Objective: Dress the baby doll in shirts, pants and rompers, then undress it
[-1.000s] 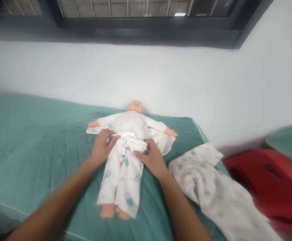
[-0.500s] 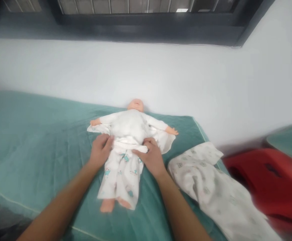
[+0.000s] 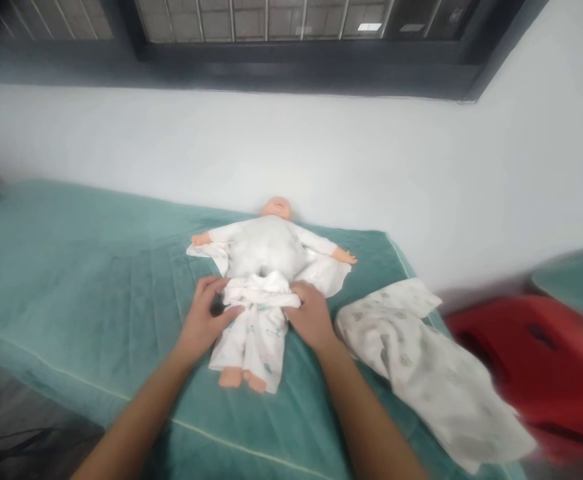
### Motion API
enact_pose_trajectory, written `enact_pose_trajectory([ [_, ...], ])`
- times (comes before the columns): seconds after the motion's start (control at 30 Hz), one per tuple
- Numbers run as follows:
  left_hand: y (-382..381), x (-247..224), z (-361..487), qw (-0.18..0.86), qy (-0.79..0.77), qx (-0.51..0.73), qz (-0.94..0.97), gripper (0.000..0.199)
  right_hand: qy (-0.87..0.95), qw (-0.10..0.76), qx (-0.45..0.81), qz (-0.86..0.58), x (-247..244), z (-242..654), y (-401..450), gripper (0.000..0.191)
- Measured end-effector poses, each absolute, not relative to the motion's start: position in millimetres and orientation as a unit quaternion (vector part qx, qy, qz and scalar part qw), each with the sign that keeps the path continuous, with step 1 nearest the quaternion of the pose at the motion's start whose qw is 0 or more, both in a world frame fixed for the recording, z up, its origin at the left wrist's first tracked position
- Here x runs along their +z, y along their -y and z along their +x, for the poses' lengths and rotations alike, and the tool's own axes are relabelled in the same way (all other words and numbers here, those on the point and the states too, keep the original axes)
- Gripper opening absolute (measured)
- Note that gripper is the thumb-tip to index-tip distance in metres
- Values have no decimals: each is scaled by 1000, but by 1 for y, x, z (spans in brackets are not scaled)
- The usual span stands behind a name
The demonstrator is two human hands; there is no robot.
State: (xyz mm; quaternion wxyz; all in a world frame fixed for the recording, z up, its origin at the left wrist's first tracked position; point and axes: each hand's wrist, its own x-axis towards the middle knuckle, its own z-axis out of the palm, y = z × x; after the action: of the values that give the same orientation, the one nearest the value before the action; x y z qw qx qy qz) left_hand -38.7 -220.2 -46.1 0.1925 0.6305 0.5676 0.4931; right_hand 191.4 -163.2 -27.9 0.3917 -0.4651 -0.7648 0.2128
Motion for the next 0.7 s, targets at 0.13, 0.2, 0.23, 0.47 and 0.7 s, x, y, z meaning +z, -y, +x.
enact_pose_trajectory([
  [0.13,217,-47,-39,200,-555,500,634,32,770,331,268,-475,-27,190,197,21],
  [0.2,217,-46,-39,206,-553,499,635,27,769,320,287,-472,-27,189,208,20],
  [0.23,217,-45,-39,209,-552,496,638,25,767,318,294,-474,-27,188,210,20],
  [0.47,237,-39,-38,205,-547,466,665,18,728,339,294,-519,-32,185,204,15],
  [0.7,276,-46,-35,242,-549,454,658,22,725,391,269,-499,-31,183,204,19],
])
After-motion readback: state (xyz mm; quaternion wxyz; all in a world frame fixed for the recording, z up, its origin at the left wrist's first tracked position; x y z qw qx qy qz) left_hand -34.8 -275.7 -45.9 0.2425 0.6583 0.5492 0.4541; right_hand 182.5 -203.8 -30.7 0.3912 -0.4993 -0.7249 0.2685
